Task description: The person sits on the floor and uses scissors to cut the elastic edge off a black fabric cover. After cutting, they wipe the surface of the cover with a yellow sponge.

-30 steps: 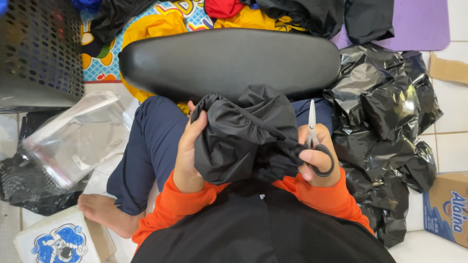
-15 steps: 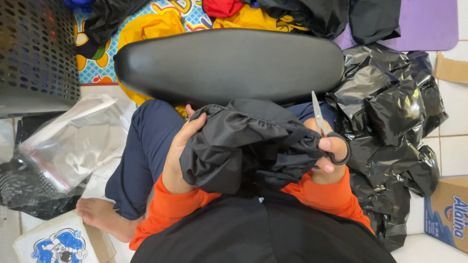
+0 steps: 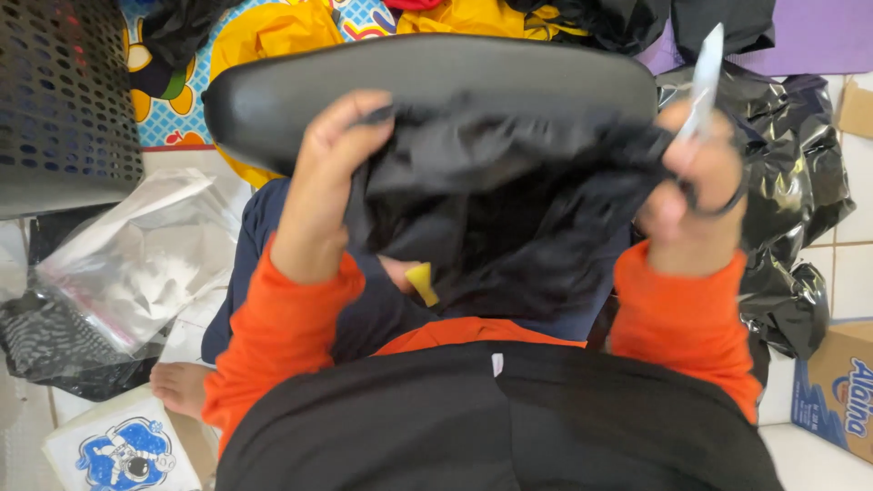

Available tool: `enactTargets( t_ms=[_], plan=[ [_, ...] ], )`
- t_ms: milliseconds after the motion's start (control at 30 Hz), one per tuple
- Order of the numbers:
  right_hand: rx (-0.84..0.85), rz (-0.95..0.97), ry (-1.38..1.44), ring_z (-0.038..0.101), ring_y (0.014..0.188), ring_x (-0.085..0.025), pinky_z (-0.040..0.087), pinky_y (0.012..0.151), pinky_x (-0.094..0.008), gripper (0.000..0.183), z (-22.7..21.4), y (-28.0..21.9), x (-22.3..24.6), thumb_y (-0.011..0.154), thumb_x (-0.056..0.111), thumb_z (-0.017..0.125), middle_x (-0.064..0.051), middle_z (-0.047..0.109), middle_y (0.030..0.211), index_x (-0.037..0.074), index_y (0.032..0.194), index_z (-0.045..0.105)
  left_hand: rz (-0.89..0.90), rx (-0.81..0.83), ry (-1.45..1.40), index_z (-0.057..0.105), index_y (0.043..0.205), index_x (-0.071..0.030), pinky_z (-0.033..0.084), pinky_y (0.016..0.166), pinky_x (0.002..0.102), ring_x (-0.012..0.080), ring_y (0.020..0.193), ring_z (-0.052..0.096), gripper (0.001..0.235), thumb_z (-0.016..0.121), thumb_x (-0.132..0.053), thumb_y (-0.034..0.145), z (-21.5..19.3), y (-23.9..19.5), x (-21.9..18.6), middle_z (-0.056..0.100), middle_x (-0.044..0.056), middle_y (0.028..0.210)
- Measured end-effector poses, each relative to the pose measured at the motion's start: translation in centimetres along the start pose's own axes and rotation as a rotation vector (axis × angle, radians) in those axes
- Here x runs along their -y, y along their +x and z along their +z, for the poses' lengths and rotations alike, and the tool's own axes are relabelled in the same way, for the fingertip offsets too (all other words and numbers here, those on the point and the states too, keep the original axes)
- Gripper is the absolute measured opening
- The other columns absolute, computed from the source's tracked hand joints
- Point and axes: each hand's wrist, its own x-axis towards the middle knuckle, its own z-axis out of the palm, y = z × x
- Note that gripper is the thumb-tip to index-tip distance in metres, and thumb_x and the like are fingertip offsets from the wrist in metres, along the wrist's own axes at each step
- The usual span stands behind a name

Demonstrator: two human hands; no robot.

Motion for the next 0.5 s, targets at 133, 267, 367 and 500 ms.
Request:
enactTargets(
  t_ms=[133,267,367,500],
  plan=[
    [-0.089,-0.172,-0.225,0.034,0.041,-0.003,0.024,0.038,-0.018,0.013,0.5,1.6,4.5,0.089,0.024,0.063,0.004,0.049,0.058,0.012,0.093,0.059,0.386,0.046,0.338,0.063,0.116,-0.003,0.043,0.100,0.021,0.0100,0.105,0.055,0.013,0.058,-0.005,0.104,3.8,0.9,-4.3,0.062,0.000,0.115],
    [0.582,-0.513,-0.757,0.057,0.040,0.005,0.047,0.040,-0.007,0.004,-2.5,-0.1,7.5,0.073,0.023,0.063,0.011,0.072,0.062,0.020,0.076,0.063,1.014,0.007,0.758,0.072,0.095,-0.007,0.047,0.101,0.041,0.0291,0.106,0.055,0.025,0.065,0.007,0.076,3.1,0.5,-4.1,0.065,0.008,0.114],
    [0.668,-0.439,-1.122,0.058,0.041,0.000,0.047,0.040,-0.012,0.026,0.0,-1.3,5.6,0.060,0.017,0.082,0.010,0.076,0.068,0.018,0.084,0.072,1.021,0.006,0.920,0.077,0.079,-0.013,0.039,0.106,0.045,0.0290,0.114,0.051,0.026,0.066,0.005,0.064,0.1,0.5,-0.9,0.066,0.002,0.115],
    [0.494,-0.093,-1.152,0.065,0.046,-0.029,0.047,0.040,-0.040,0.014,-1.3,0.1,-4.6,0.083,0.020,0.080,-0.014,0.069,0.064,0.007,0.088,0.075,0.795,-0.096,1.261,0.070,0.076,-0.021,0.031,0.111,0.047,0.0270,0.126,0.053,0.045,0.051,0.019,0.068,-6.5,1.8,6.9,0.069,-0.008,0.126]
  ],
)
